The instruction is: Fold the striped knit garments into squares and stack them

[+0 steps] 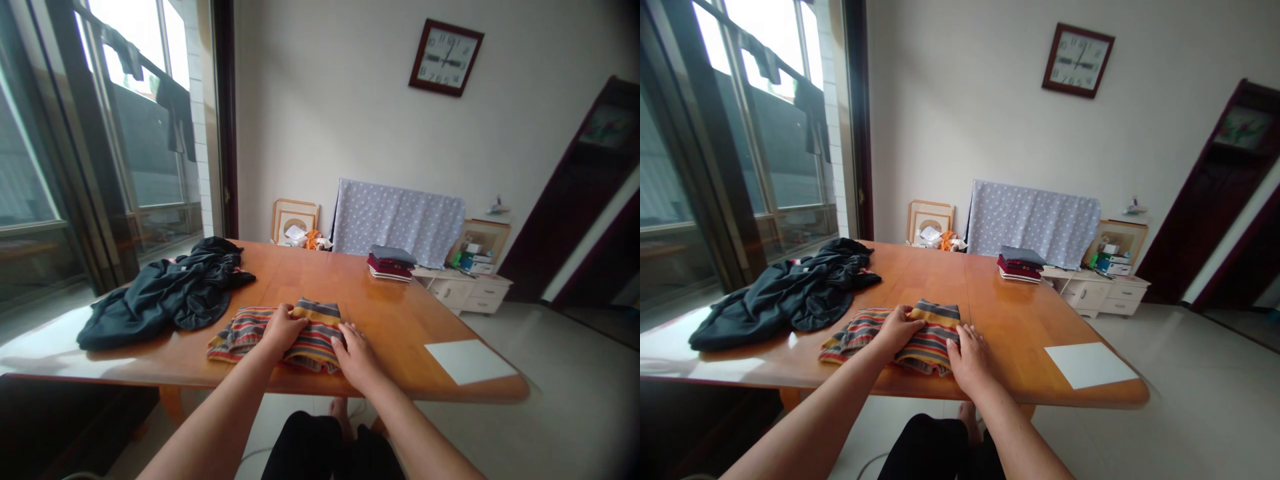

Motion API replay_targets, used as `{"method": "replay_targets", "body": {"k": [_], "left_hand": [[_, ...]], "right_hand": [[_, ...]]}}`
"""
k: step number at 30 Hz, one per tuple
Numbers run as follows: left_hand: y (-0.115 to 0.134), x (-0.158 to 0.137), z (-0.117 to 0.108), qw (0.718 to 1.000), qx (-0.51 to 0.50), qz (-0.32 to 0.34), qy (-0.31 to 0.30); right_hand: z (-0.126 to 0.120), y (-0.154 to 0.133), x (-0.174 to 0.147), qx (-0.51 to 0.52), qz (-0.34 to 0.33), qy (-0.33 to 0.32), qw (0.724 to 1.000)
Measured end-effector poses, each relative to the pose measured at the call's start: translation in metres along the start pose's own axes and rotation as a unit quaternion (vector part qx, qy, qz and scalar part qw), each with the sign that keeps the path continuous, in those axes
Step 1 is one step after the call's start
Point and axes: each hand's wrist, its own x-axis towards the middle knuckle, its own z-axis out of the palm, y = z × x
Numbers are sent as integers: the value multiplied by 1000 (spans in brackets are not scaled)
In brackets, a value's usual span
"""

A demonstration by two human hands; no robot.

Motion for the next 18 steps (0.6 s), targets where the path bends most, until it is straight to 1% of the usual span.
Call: {"method": "replay_targets", "body": {"k": [3,6,8,10,13,14,15,16,17,18], "left_hand": [[9,-2,-5,998,-35,-28,-39],[14,-2,-8,998,-16,-37,-51],[15,-2,-9,998,0,-37,-45],[19,-3,-9,999,10,-32,-30],[34,-10,-5,1000,-9,-19,-15],[41,-14,-3,999,-39,-14,-23],[50,-18,-1,995,-86,-8,-45],[58,-22,2,986,-148,-4,-82],[66,-26,5,968,-214,-1,-127],[72,-29,8,945,-277,-1,-175]], "right_hand": [[-1,-1,0,-12,2,-10,1000],[-1,-2,-1,-18,2,-12,1000],[-3,-4,-2,-7,1,8,1000],[-7,-9,-2,21,-7,45,999],[-18,-21,1,97,-8,89,991],[-21,-26,2,128,3,90,988],[-24,-30,4,159,18,83,984],[-27,-34,7,188,35,71,979],[-29,-37,10,212,52,61,974],[-32,-38,12,230,65,56,970]]}}
